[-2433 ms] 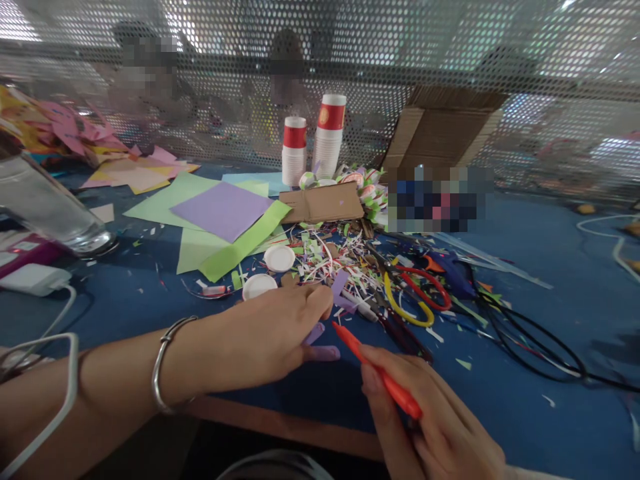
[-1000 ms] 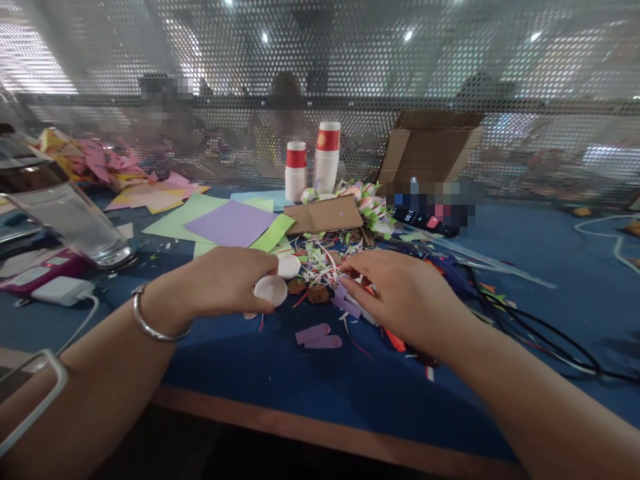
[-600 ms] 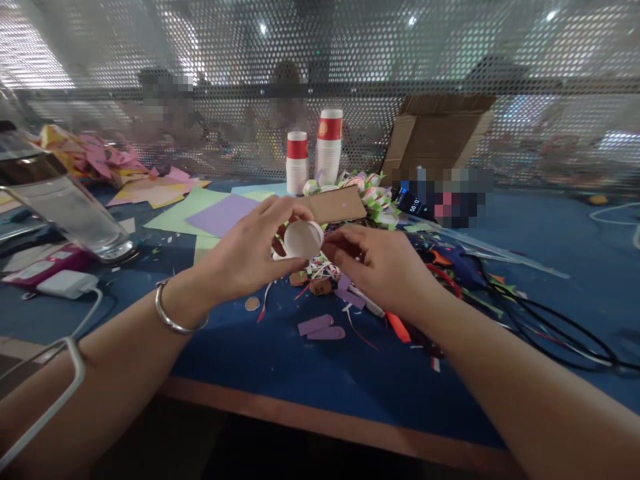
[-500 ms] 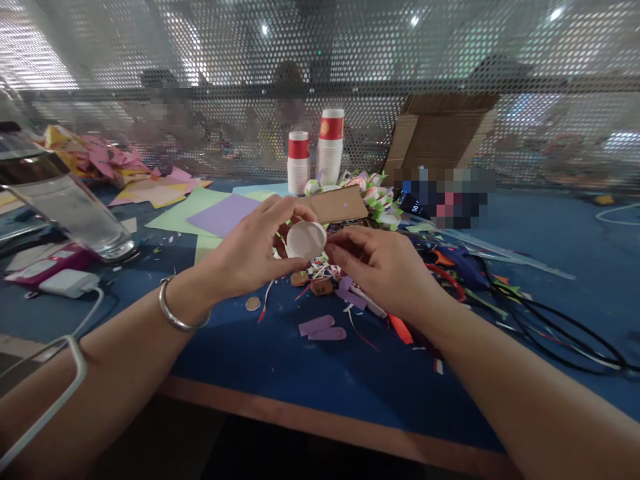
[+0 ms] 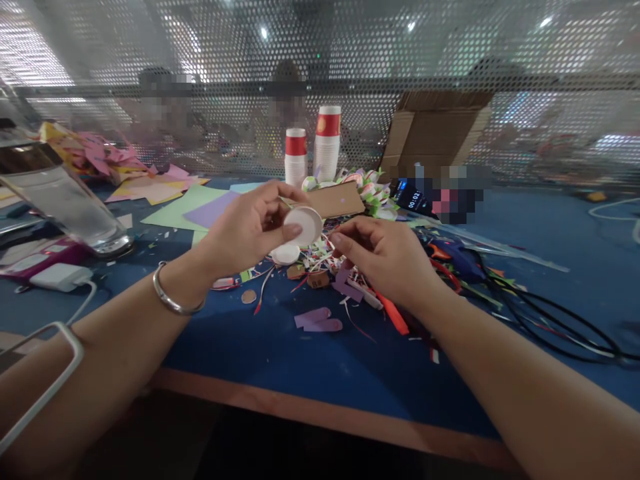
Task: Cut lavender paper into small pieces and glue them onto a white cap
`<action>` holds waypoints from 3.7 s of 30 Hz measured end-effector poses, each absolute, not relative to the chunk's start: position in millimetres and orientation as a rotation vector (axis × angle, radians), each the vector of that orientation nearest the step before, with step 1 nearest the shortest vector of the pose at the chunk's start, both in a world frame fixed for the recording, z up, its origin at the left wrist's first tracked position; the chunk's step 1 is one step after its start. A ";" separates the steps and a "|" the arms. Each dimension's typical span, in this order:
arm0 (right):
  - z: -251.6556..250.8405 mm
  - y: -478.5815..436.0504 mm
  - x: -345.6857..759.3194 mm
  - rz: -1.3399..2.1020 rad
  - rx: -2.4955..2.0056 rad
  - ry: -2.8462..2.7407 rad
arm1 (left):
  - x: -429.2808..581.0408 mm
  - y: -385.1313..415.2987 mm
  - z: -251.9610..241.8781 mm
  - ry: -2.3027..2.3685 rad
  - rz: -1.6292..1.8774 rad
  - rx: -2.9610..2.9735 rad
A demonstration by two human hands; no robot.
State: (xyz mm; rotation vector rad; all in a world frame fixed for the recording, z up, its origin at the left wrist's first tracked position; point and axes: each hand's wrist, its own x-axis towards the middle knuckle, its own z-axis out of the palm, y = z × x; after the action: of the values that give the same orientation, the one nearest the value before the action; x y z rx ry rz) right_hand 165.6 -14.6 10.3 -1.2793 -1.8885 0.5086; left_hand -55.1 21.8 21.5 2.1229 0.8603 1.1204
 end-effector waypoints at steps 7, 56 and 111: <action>2.1 -2.6 188.3 0.316 -1.349 -1.883 | -59.3 32.9 27.1 0.987 1.337 1.768; 7.3 -14.9 182.8 0.124 -1.322 -2.074 | -56.7 26.2 24.0 0.596 0.866 1.532; -5.4 17.8 112.8 -0.246 -1.060 -2.696 | -53.0 42.3 12.5 0.866 1.393 1.704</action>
State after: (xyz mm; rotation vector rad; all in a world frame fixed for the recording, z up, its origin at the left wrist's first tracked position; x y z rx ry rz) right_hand 112.8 17.8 -5.4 -1.0598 -2.6958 -0.2462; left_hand -53.0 42.3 12.5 1.7045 0.8656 1.3929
